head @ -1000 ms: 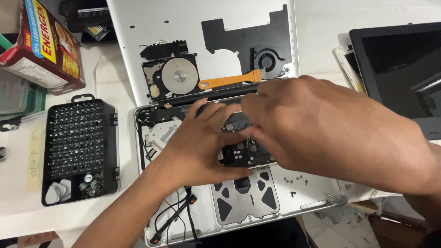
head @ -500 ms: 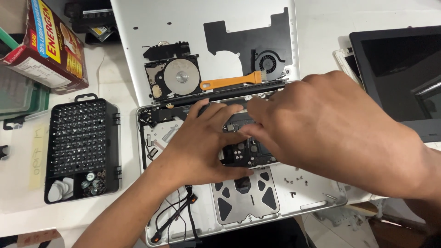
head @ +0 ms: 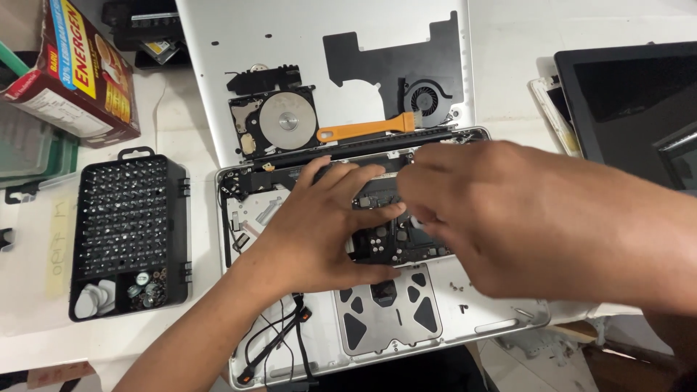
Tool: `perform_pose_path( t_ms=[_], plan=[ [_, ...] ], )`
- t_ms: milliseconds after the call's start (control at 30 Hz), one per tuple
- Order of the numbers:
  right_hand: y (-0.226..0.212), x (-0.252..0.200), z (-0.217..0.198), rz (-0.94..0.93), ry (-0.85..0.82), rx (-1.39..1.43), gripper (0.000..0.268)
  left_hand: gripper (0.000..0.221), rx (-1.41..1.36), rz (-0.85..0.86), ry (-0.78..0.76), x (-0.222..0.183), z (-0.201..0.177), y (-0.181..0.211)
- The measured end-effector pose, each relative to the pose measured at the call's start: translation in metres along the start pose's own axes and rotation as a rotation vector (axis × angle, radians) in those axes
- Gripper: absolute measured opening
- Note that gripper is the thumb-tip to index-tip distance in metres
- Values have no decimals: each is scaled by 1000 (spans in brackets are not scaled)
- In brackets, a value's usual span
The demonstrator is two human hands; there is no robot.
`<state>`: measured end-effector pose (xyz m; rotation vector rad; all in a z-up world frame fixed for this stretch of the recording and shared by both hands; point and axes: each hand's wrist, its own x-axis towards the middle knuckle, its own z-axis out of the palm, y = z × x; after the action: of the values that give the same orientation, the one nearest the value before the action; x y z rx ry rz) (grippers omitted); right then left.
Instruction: Adjusting the internal layout of a laptop by removing and repositioning the logic board and securing it with screws.
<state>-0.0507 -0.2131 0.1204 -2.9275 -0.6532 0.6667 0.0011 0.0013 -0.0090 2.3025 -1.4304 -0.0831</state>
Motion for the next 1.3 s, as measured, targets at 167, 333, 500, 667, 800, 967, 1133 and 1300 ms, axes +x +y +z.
perform_pose_path(
  t_ms=[167, 333, 500, 667, 800, 967, 1133, 1300],
  plan=[
    [1, -1, 6, -67, 103, -5, 18, 66, -2, 0, 21, -1, 1, 0],
    [0, 3, 0, -13, 133, -43, 20, 67, -21, -18, -7, -2, -3, 3],
    [10, -2, 11, -29, 230, -93, 17, 68, -26, 1, 29, -2, -2, 1],
    [2, 0, 7, 20, 206, -129, 22, 67, -26, -11, 16, -1, -3, 2],
    [-11, 2, 2, 80, 132, -196, 38, 66, -13, -46, -47, 2, -4, 4],
    [-12, 5, 3, 142, 131, -253, 36, 64, -31, -36, -33, 1, -5, 4],
    [-9, 0, -8, 141, 42, -154, 34, 65, -26, 8, 56, -2, 0, 0],
    [11, -4, 1, -6, 28, -20, 11, 69, -20, 19, 47, -2, 3, -2]
  ],
)
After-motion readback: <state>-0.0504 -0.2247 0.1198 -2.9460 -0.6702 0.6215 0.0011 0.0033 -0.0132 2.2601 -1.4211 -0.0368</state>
